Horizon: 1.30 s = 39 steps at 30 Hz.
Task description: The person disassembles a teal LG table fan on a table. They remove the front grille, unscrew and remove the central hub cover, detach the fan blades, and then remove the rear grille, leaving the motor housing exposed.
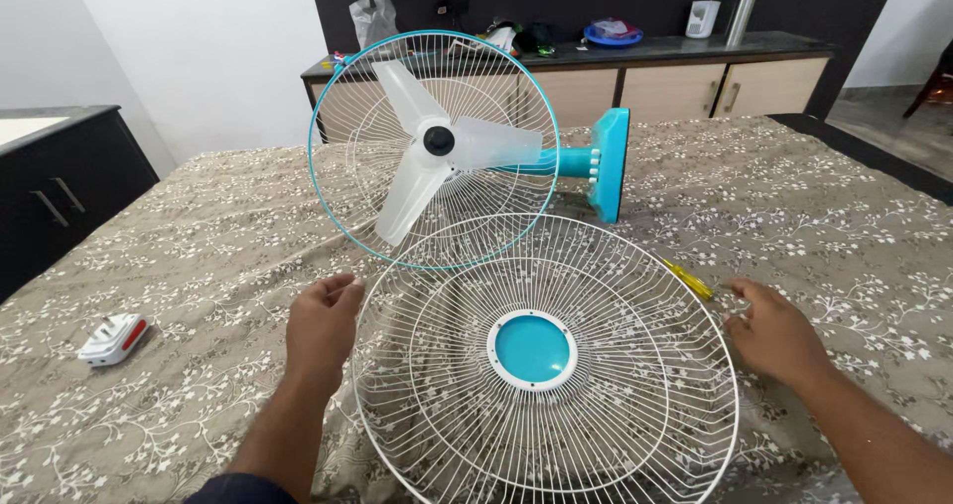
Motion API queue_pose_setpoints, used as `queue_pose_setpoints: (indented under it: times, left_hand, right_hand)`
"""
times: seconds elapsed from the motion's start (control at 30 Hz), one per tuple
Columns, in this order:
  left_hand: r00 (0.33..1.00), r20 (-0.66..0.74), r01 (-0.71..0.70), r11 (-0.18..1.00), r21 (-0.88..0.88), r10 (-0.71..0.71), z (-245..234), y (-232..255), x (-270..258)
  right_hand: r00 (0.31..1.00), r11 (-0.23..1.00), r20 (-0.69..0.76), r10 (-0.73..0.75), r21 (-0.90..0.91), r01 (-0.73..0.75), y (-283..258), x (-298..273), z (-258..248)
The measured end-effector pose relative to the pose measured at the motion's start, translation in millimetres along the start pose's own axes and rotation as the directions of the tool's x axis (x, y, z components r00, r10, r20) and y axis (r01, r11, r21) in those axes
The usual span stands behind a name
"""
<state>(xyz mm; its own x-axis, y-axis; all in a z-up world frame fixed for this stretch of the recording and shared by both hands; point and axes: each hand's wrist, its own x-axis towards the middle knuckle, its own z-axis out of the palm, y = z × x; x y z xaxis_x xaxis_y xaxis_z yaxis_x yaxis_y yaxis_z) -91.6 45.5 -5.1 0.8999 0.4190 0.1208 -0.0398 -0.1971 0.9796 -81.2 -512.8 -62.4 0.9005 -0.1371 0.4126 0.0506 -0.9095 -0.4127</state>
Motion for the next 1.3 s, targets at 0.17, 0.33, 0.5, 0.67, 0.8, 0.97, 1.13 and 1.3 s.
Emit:
queue_pose_setpoints:
  times: [0.17, 0.33, 0.5, 0.67, 0.8, 0.97, 1.13, 1.3]
  left_hand:
    - [0.941, 0.115, -0.338, 0.865, 0.372, 0.318, 25.3, 28.1, -6.5]
    - [0.837, 0.414, -0.535, 0.694, 0.481, 0.358, 50.5, 53.9, -17.7]
    - [0.646, 0.758, -0.693, 0.49, 0.529, 0.096, 77.0, 68.6, -8.7]
    - [0.501, 0.862, -0.803, 0.413, 0.429, 0.079, 115.0, 54.3, -1.3]
    - [0.429, 0.903, -0.839, 0.379, 0.39, 0.019, 132.5, 37.1, -2.9]
    - [0.379, 0.922, -0.826, 0.419, 0.377, -0.082, 134.5, 29.5, -1.8]
    - [0.411, 0.909, -0.824, 0.4, 0.401, -0.064, 152.1, 45.6, 2.3]
    - [0.442, 0.897, -0.832, 0.364, 0.419, -0.023, 166.6, 46.5, -1.6]
  right_hand:
    - [0.964, 0.958, 0.215, 0.158, -0.269, -0.097, -18.3, 12.0, 7.1]
    - [0.971, 0.944, 0.137, 0.197, -0.292, -0.15, -20.7, 23.7, 14.3]
    - [0.994, 0.975, -0.06, -0.089, -0.21, 0.075, -5.5, 47.7, 34.1]
    - [0.992, 0.977, 0.1, 0.08, -0.206, -0.058, -3.3, 63.2, 46.2]
    - [0.975, 0.974, 0.067, 0.212, -0.093, -0.206, -19.1, 67.5, 36.4]
    - [0.886, 0.935, -0.329, 0.327, 0.249, -0.253, -62.8, 78.1, -7.9]
    - [0.964, 0.56, -0.015, 0.266, 0.816, -0.142, -136.3, 85.2, -30.9]
    - [0.908, 0.459, 0.405, 0.104, 0.791, -0.405, -181.8, 73.9, 2.4]
